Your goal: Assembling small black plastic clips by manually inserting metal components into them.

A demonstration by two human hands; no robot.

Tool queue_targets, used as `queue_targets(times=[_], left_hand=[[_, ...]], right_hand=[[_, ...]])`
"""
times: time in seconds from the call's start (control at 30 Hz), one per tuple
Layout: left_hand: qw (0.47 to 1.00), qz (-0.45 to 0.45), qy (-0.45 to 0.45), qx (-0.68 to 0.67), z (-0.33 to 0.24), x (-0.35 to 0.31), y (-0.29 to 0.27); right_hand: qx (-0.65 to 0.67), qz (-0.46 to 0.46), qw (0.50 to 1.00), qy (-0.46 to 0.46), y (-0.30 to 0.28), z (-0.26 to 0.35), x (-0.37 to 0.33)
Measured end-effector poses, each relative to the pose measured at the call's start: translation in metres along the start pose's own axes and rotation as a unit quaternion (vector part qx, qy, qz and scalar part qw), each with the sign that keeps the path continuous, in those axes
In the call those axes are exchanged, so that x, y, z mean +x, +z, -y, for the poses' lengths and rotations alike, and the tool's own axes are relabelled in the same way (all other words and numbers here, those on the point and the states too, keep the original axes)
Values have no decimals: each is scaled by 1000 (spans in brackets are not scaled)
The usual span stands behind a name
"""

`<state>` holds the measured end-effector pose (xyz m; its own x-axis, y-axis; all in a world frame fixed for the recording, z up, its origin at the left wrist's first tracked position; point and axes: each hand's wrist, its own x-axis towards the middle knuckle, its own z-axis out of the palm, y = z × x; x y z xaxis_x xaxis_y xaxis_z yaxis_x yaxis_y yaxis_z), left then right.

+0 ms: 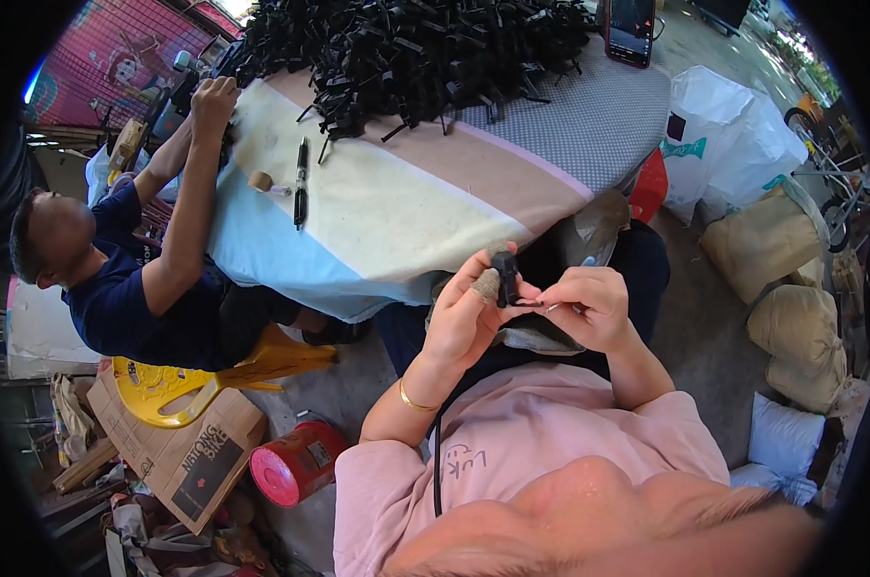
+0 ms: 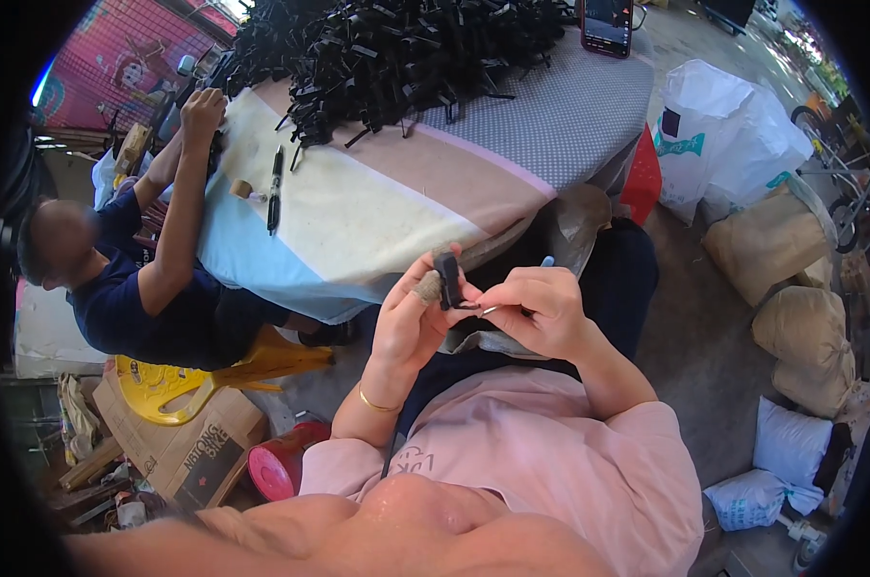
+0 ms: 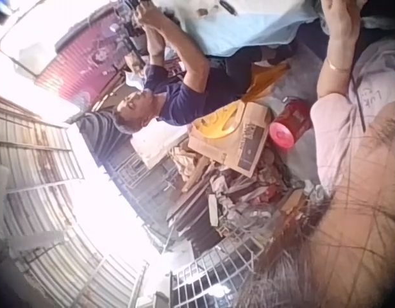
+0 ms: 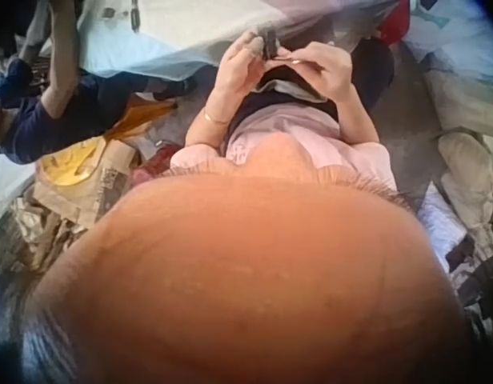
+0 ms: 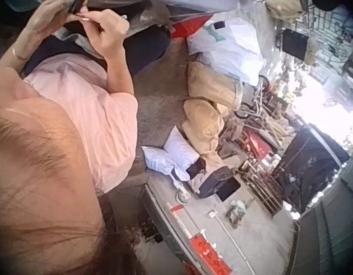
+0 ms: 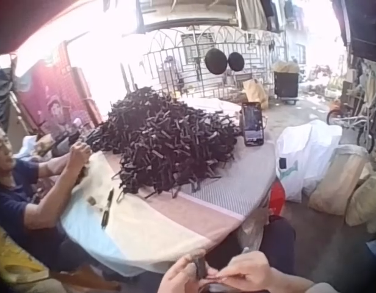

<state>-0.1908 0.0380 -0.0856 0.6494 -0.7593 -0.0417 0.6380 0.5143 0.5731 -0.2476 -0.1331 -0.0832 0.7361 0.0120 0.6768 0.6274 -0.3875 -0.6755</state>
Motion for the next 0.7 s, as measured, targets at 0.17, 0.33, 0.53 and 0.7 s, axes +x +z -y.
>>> queue_targets(times=[0.17,0.33,0.53,0.7], left_hand=[[996,6,-19,84,5,2,-2],[964,-3,37,263,6,-1,7],[929,-15,58,366,9,-2,3],[961,-43,80,262,11,1,2]], right_hand=[[79,35,991,104,-2,7,0],[228,-3,913,339,3,-4,-9],[264,28,895,359,4,-7,-8],[208,61,916,336,1,0,-3]])
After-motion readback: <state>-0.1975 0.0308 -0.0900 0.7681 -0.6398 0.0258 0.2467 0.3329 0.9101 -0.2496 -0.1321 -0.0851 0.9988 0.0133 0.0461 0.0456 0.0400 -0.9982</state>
